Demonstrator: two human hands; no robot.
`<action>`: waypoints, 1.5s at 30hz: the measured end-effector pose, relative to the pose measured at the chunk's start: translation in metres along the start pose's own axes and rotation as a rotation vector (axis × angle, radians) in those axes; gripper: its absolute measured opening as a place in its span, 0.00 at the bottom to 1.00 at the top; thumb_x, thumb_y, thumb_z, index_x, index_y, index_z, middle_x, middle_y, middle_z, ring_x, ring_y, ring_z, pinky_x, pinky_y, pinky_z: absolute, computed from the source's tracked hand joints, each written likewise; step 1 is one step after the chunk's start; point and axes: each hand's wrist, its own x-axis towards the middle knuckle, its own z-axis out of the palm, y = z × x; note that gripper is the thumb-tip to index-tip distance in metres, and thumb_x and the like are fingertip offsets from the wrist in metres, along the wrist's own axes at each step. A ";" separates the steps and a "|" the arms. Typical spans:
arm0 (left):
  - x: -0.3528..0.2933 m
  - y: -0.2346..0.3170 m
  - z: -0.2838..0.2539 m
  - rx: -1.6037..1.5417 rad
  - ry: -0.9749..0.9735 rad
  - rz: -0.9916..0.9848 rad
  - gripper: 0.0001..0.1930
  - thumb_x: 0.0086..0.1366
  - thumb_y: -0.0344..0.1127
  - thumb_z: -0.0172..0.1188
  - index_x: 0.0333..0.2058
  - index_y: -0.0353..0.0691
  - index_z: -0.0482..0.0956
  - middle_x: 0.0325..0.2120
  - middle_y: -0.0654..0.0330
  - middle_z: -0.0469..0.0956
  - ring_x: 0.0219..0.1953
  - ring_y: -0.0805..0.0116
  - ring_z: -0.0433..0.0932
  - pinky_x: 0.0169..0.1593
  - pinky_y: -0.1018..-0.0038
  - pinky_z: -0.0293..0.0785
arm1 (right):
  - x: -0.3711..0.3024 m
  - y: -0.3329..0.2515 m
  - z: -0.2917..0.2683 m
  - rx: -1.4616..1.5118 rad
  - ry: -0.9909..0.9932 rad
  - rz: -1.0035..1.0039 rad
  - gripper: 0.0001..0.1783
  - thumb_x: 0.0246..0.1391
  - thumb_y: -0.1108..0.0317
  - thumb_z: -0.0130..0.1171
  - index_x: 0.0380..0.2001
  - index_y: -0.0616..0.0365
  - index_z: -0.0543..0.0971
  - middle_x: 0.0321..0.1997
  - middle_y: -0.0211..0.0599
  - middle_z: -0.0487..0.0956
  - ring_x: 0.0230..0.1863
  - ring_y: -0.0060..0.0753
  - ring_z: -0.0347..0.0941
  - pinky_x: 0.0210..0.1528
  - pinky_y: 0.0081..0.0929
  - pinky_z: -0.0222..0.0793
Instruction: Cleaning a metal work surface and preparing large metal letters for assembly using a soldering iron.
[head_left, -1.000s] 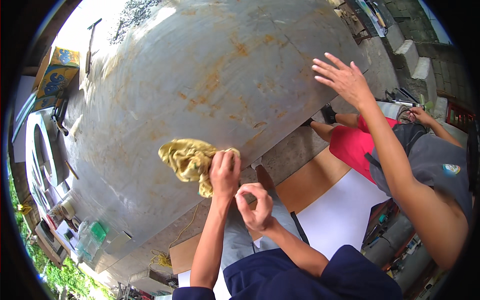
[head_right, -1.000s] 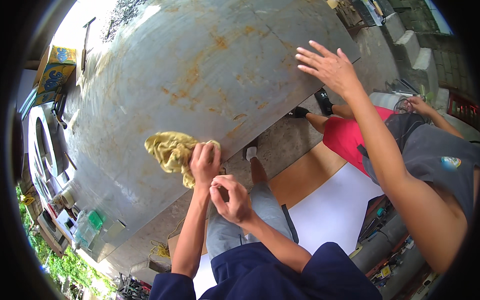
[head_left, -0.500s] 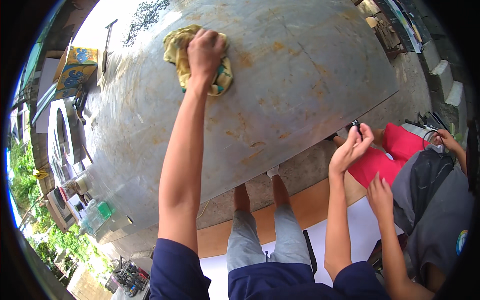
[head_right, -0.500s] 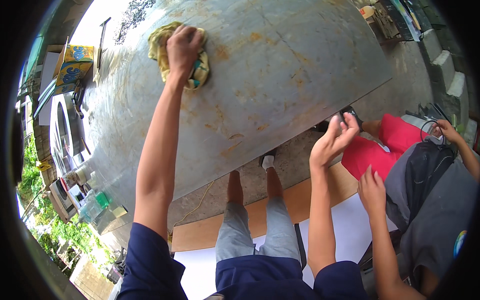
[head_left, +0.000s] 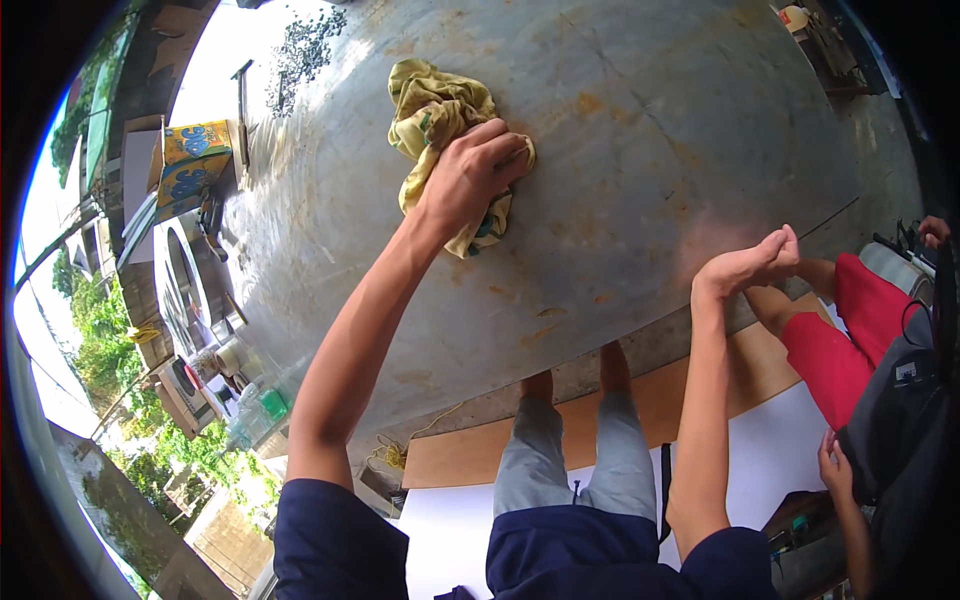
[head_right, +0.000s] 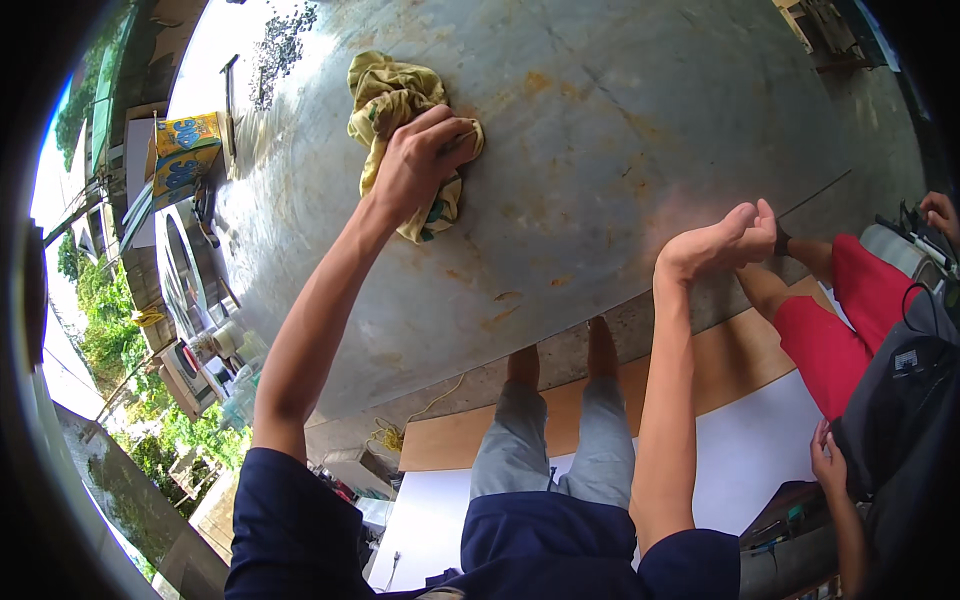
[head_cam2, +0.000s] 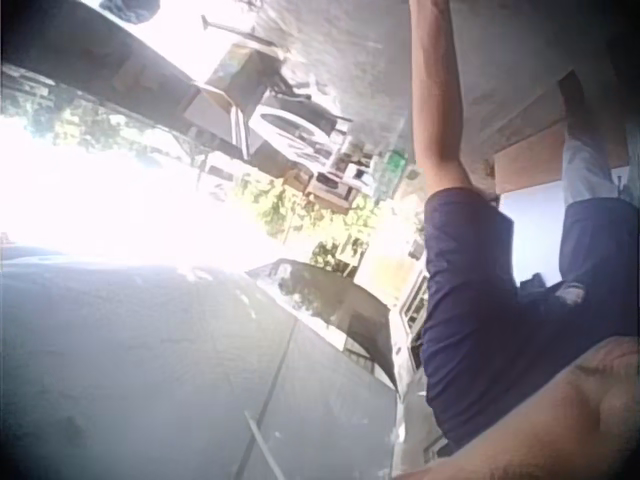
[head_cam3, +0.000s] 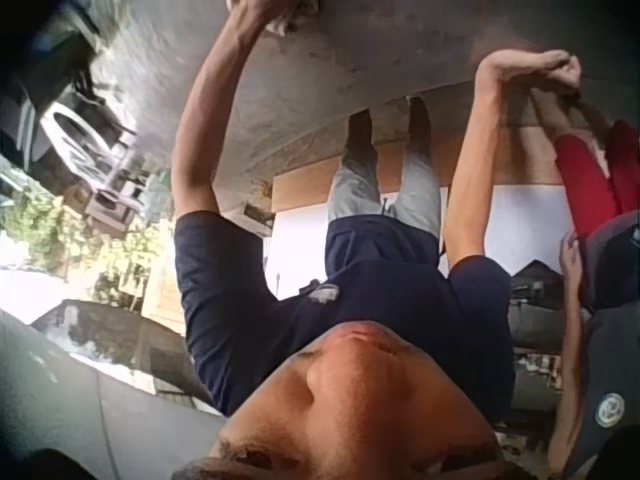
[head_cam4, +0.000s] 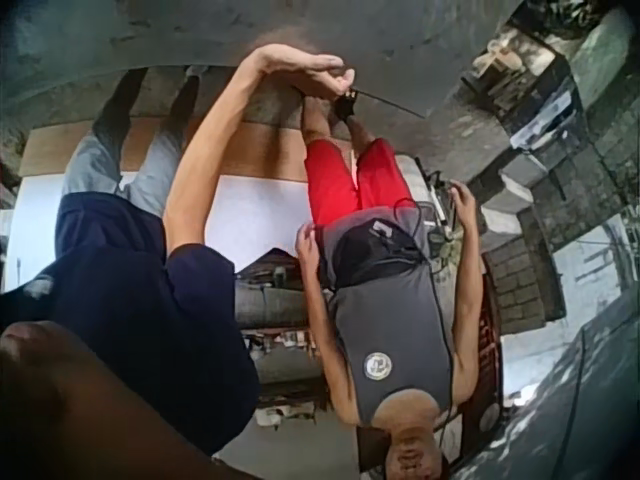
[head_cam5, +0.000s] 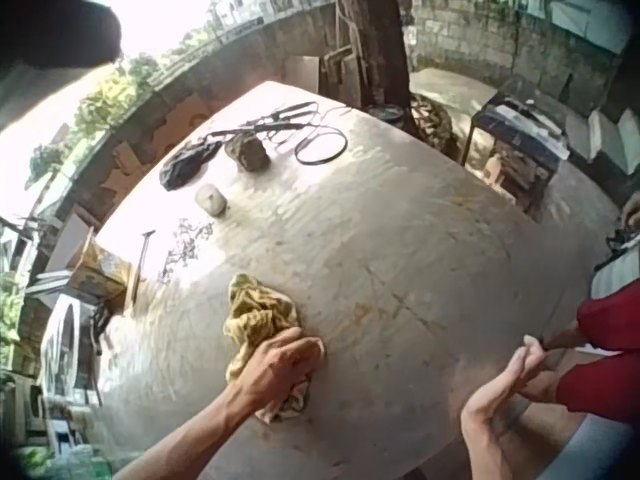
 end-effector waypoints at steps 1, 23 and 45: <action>0.001 -0.001 0.000 0.044 0.002 -0.054 0.05 0.53 0.28 0.63 0.27 0.35 0.76 0.24 0.55 0.70 0.28 0.56 0.75 0.31 0.66 0.72 | 0.000 -0.001 0.001 -0.006 -0.003 0.014 0.34 0.59 0.43 0.41 0.49 0.68 0.65 0.52 0.51 0.59 0.53 0.44 0.54 0.61 0.46 0.47; 0.017 -0.031 0.009 0.150 0.196 -0.036 0.05 0.56 0.30 0.62 0.27 0.35 0.76 0.25 0.53 0.72 0.27 0.52 0.75 0.32 0.63 0.72 | 0.004 -0.008 0.008 -0.108 0.040 -0.038 0.34 0.56 0.41 0.45 0.43 0.67 0.71 0.48 0.54 0.66 0.52 0.50 0.60 0.58 0.47 0.52; -0.129 0.108 0.077 0.120 -0.098 0.096 0.08 0.55 0.26 0.61 0.35 0.38 0.75 0.25 0.61 0.66 0.27 0.67 0.73 0.24 0.71 0.72 | -0.001 0.001 0.001 0.035 0.037 0.004 0.33 0.57 0.41 0.44 0.46 0.65 0.67 0.50 0.49 0.62 0.52 0.44 0.56 0.58 0.45 0.50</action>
